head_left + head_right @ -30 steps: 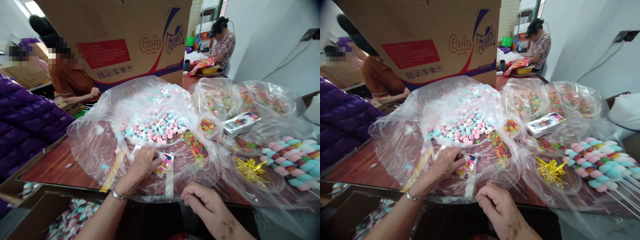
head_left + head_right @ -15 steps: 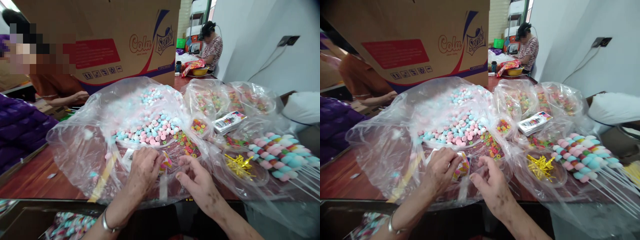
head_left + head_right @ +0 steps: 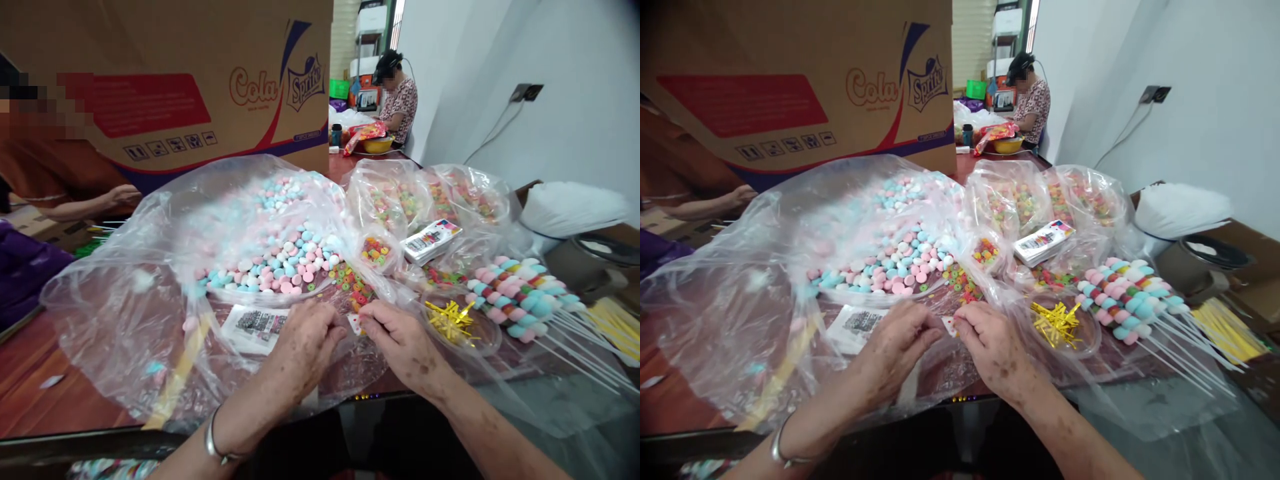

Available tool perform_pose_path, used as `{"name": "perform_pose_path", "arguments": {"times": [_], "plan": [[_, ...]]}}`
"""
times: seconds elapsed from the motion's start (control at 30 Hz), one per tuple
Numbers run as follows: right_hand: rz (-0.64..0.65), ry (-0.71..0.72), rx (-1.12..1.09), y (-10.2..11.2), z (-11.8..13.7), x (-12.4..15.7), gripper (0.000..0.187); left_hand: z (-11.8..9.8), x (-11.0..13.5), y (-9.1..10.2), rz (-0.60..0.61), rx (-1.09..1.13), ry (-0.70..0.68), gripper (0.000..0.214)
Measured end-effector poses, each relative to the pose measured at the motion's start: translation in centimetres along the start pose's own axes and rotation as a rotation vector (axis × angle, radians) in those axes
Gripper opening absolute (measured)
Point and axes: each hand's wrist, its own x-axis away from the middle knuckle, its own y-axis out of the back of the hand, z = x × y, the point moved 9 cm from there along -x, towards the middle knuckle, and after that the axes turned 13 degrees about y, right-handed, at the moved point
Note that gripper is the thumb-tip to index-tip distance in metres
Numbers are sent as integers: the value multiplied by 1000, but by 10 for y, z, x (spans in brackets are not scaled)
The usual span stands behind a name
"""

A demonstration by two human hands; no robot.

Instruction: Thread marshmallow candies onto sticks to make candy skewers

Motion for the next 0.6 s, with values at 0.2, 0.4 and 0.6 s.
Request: {"name": "perform_pose_path", "arguments": {"times": [0.2, 0.4, 0.6], "plan": [[76, 51, 90, 4, 7, 0, 26, 22, -3, -28, 501, 438, 285, 33], [102, 27, 102, 5, -1, 3, 36, 20, -3, -25, 402, 575, 228, 17], [86, -9, 55, 7, -1, 2, 41, 14, -2, -20, 208, 258, 41, 29]]}}
